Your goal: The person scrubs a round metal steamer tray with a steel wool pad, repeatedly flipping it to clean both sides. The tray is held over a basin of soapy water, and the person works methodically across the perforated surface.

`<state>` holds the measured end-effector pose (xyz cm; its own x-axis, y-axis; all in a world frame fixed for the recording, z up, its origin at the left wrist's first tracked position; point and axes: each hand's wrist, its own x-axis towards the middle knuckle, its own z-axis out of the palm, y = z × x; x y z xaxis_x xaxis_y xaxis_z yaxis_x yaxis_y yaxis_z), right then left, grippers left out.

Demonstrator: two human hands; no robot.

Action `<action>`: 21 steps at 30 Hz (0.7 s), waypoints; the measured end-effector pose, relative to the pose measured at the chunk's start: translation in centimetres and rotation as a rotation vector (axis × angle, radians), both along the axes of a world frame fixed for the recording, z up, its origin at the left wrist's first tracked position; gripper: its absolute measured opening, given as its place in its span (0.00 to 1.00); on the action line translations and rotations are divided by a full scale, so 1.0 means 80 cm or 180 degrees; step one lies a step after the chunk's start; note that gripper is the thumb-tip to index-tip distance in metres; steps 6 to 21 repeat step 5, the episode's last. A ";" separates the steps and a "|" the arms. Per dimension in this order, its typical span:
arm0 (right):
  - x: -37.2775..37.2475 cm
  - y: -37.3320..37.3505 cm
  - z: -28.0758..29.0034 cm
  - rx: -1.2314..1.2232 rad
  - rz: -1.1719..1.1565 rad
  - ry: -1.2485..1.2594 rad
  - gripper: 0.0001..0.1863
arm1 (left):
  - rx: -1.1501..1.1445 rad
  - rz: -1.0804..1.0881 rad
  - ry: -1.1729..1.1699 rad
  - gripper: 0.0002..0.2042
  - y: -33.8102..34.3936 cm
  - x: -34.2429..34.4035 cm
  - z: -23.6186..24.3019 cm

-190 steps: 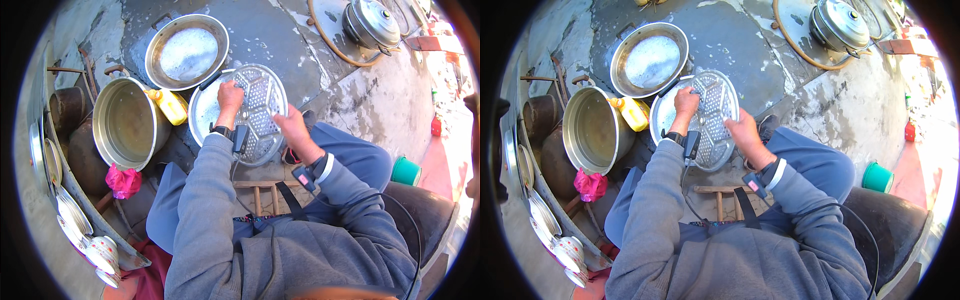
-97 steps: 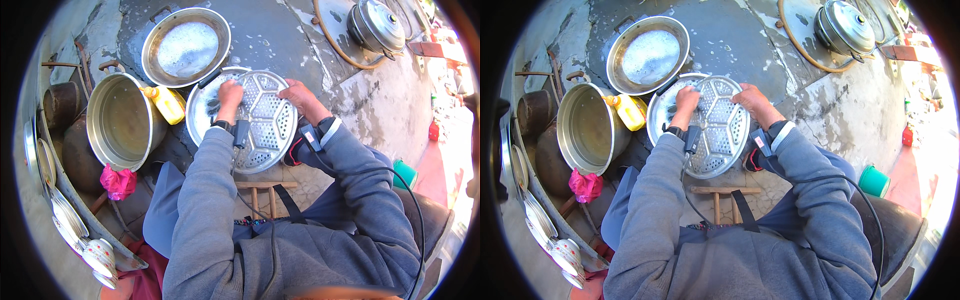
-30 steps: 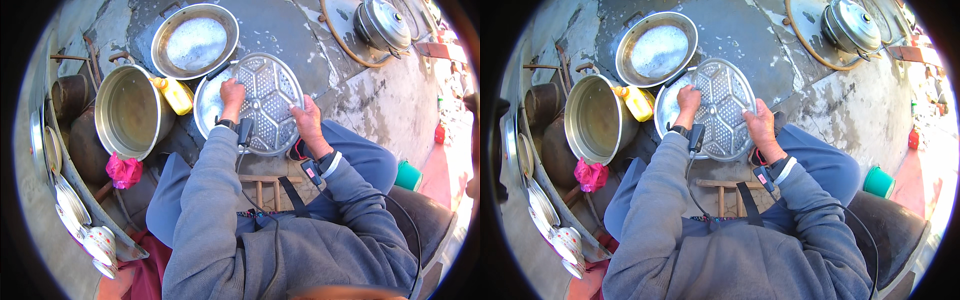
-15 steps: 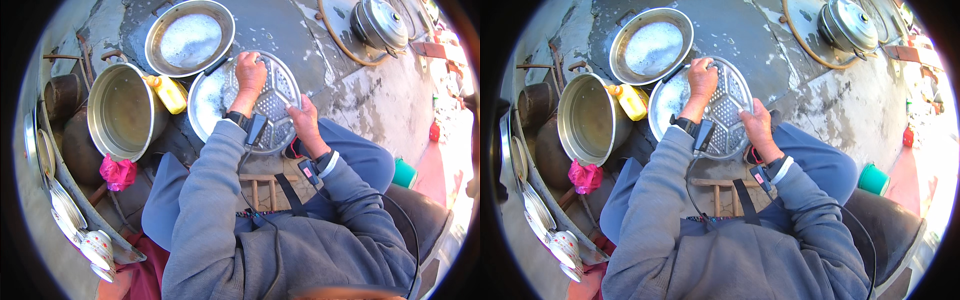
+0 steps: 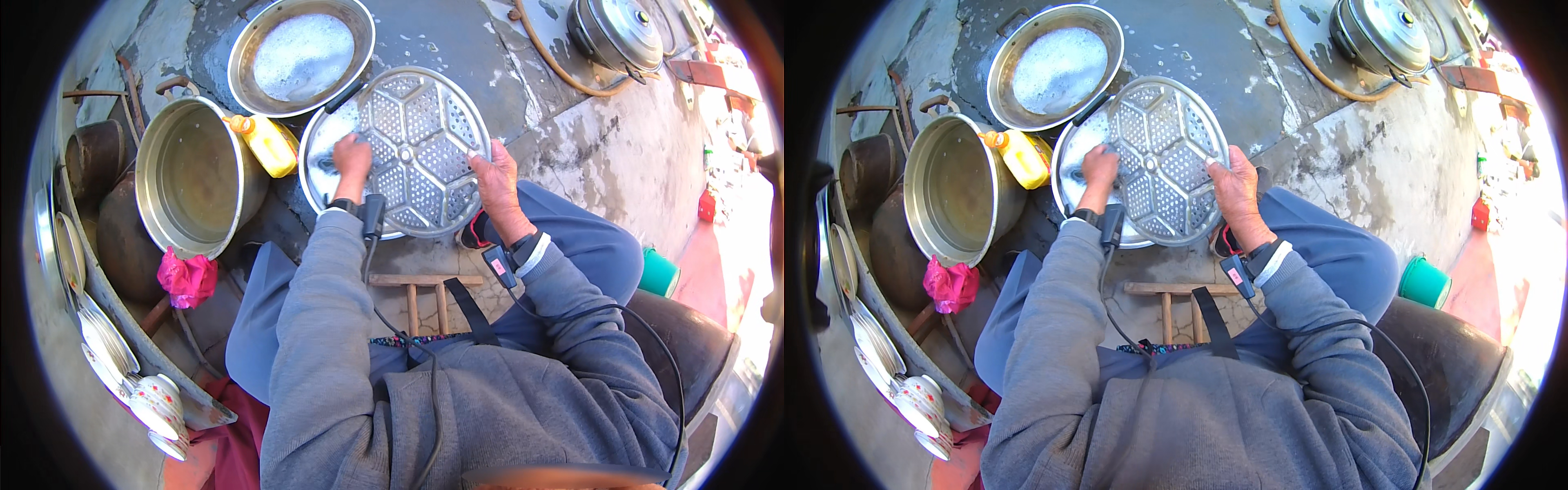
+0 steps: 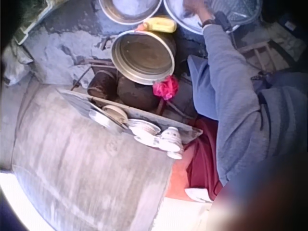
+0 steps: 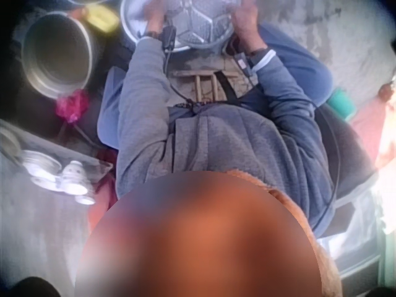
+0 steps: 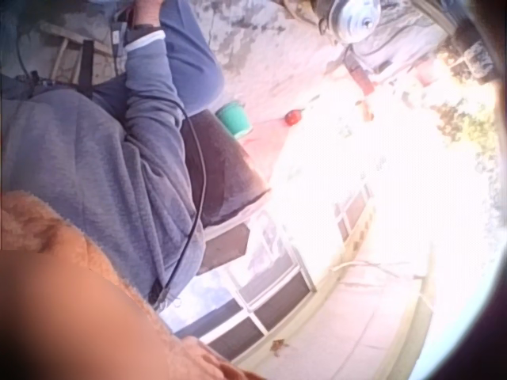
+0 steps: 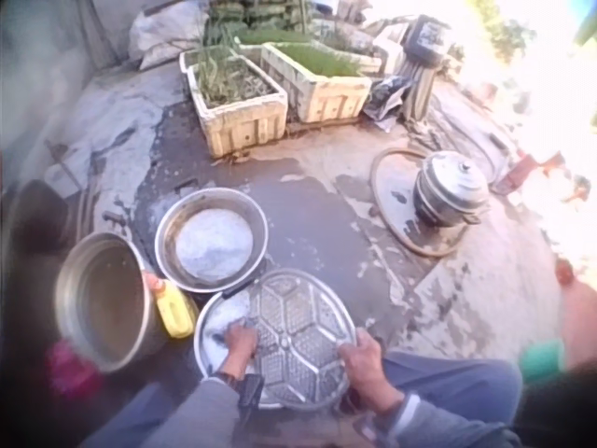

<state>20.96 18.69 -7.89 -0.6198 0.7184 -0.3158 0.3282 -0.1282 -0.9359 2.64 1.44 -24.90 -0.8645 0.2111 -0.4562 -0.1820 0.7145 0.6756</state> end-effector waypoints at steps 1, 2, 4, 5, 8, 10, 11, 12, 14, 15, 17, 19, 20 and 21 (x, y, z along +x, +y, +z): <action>0.001 -0.002 -0.002 -0.0021 -0.0067 0.0079 0.08 | -0.0114 0.0018 0.0219 0.16 0.022 0.009 0.011; 0.002 -0.003 -0.003 -0.0049 -0.0107 0.0025 0.09 | -0.0227 0.0034 0.0441 0.16 0.047 0.019 0.027; 0.001 -0.003 -0.005 -0.0055 -0.0123 0.0056 0.09 | 0.0389 -0.0029 0.0974 0.14 0.079 0.046 0.069; 0.000 -0.002 -0.003 -0.0233 -0.0102 0.0051 0.13 | 0.0295 -0.0039 0.0872 0.14 0.076 0.037 0.088; 0.000 -0.002 -0.003 -0.0233 -0.0102 0.0051 0.13 | 0.0295 -0.0039 0.0872 0.14 0.076 0.037 0.088; 0.000 -0.002 -0.003 -0.0233 -0.0102 0.0051 0.13 | 0.0295 -0.0039 0.0872 0.14 0.076 0.037 0.088; 0.000 -0.002 -0.003 -0.0233 -0.0102 0.0051 0.13 | 0.0295 -0.0039 0.0872 0.14 0.076 0.037 0.088; 0.000 -0.002 -0.003 -0.0233 -0.0102 0.0051 0.13 | 0.0295 -0.0039 0.0872 0.14 0.076 0.037 0.088; 0.000 -0.002 -0.003 -0.0233 -0.0102 0.0051 0.13 | 0.0295 -0.0039 0.0872 0.14 0.076 0.037 0.088; 0.000 -0.002 -0.003 -0.0233 -0.0102 0.0051 0.13 | 0.0295 -0.0039 0.0872 0.14 0.076 0.037 0.088; 0.000 -0.002 -0.003 -0.0233 -0.0102 0.0051 0.13 | 0.0295 -0.0039 0.0872 0.14 0.076 0.037 0.088; 0.000 -0.002 -0.003 -0.0233 -0.0102 0.0051 0.13 | 0.0295 -0.0039 0.0872 0.14 0.076 0.037 0.088; 0.000 -0.002 -0.003 -0.0233 -0.0102 0.0051 0.13 | 0.0295 -0.0039 0.0872 0.14 0.076 0.037 0.088; 0.000 -0.002 -0.003 -0.0233 -0.0102 0.0051 0.13 | 0.0295 -0.0039 0.0872 0.14 0.076 0.037 0.088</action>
